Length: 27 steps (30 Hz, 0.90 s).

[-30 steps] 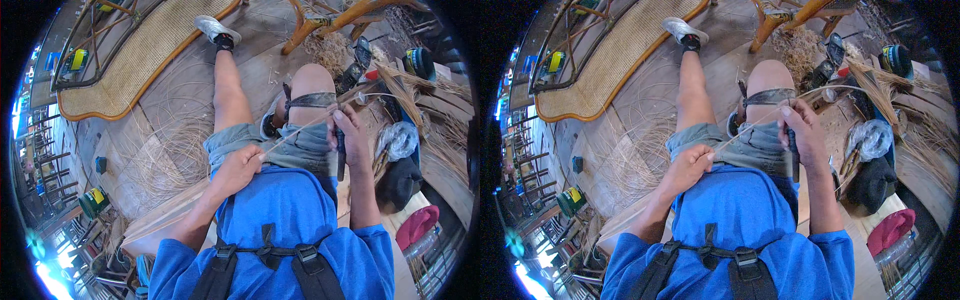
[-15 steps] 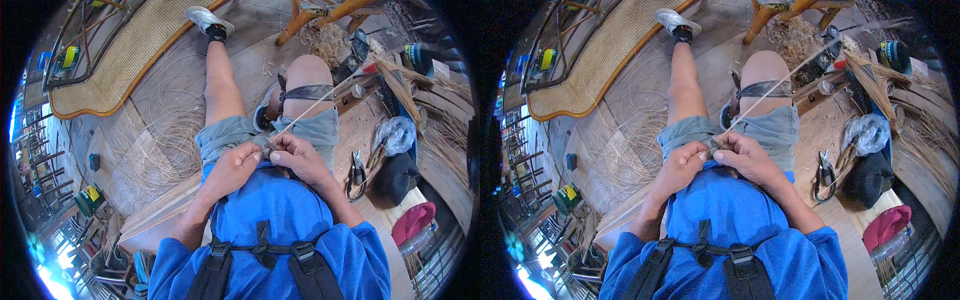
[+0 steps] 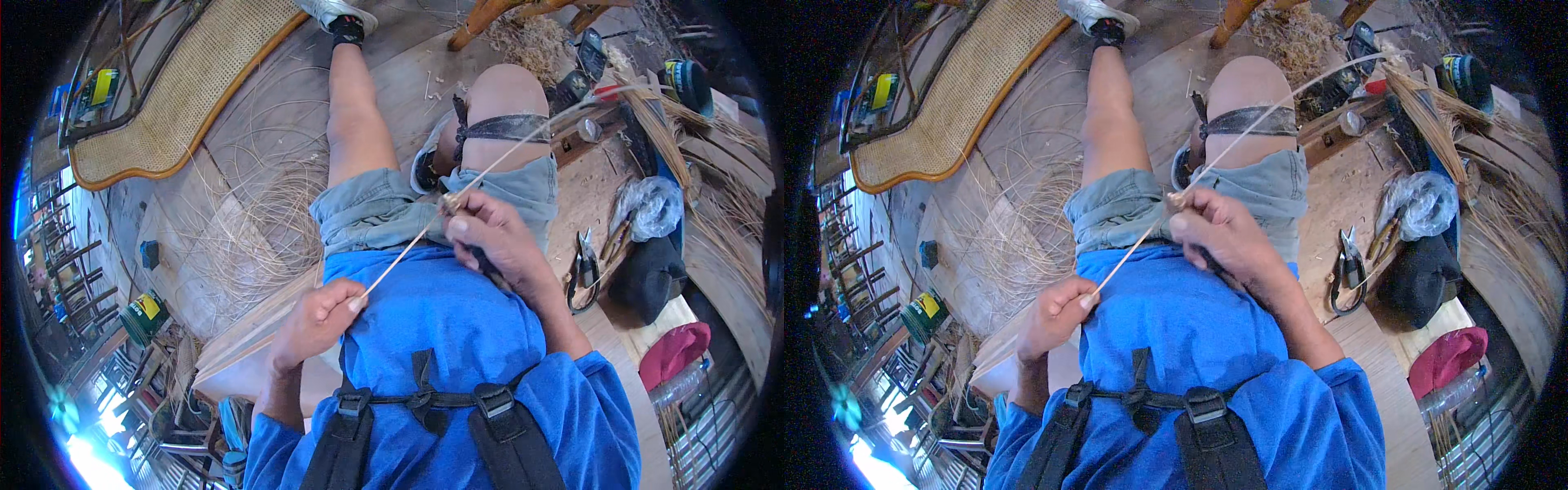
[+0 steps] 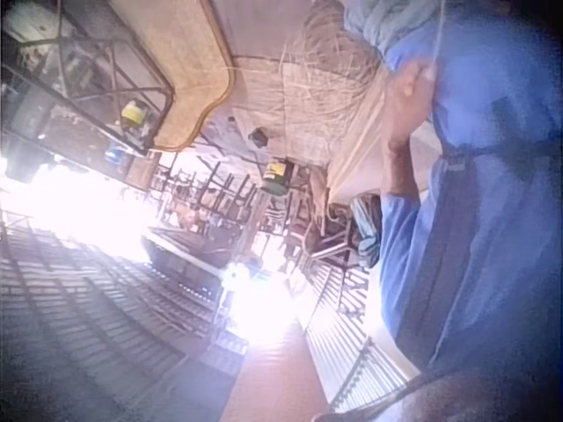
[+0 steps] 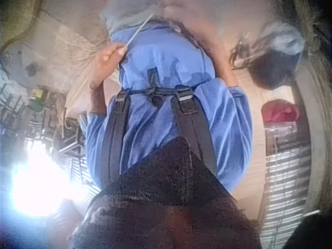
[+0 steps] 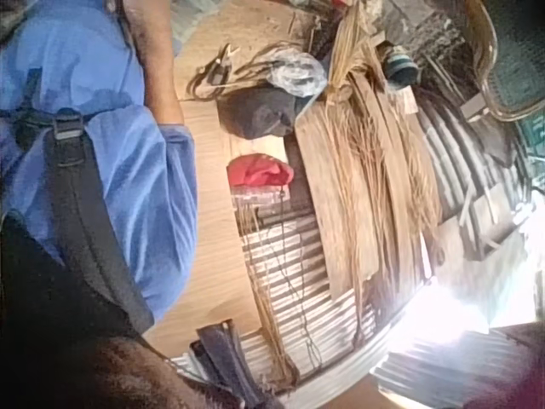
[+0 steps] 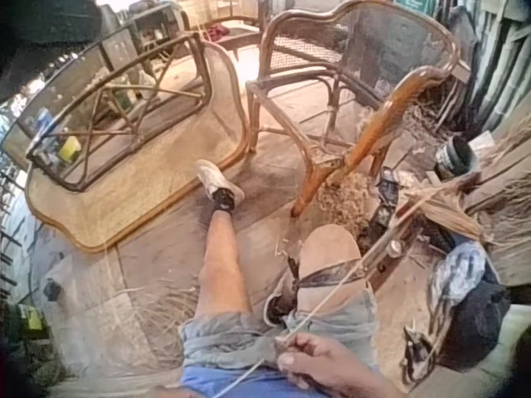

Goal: Stripping and cleaning a long strand of rattan fiber using a small blade while sitting on a workshop floor.

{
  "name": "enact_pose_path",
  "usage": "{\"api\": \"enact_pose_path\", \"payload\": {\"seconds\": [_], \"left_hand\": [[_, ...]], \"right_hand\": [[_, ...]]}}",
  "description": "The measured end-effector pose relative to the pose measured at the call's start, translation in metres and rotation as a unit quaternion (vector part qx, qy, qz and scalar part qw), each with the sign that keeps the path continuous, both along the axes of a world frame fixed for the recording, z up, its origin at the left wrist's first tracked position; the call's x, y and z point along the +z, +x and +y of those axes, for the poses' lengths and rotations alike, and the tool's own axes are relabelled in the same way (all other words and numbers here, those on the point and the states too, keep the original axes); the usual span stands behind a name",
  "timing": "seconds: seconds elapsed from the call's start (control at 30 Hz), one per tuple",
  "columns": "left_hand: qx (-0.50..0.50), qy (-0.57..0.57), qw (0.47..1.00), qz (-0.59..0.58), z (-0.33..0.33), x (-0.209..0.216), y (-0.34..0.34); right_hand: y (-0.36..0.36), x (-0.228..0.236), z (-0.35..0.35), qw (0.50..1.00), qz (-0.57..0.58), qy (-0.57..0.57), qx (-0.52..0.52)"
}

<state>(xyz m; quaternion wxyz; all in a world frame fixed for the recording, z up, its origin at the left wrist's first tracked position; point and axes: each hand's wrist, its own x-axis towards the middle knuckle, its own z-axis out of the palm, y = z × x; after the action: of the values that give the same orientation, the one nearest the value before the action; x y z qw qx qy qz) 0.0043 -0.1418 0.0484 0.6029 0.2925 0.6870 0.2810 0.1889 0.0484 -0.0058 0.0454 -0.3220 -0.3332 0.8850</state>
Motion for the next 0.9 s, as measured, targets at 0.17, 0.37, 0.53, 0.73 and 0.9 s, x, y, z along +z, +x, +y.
{"api": "enact_pose_path", "payload": {"seconds": [0.17, 0.37, 0.53, 0.73, 0.9], "left_hand": [[0.004, -0.074, 0.997, -0.023, -0.034, 0.013, -0.019], [-0.124, -0.029, 0.969, 0.214, -0.033, -0.014, -0.031], [-0.006, 0.121, 0.990, 0.071, 0.078, -0.022, 0.010], [-0.001, 0.091, 0.996, 0.026, 0.114, -0.040, 0.049], [-0.006, 0.156, 0.987, 0.048, 0.098, -0.029, 0.042]], "right_hand": [[0.010, -0.005, 0.017, 0.997, -0.037, 0.046, -0.053], [0.016, -0.002, 0.026, 0.996, -0.040, 0.068, -0.041], [0.001, 0.002, 0.006, 0.992, -0.036, 0.117, -0.010], [0.016, 0.005, 0.013, 0.993, -0.074, 0.091, -0.022], [0.017, 0.016, 0.018, 0.995, -0.066, 0.062, -0.035]]}}
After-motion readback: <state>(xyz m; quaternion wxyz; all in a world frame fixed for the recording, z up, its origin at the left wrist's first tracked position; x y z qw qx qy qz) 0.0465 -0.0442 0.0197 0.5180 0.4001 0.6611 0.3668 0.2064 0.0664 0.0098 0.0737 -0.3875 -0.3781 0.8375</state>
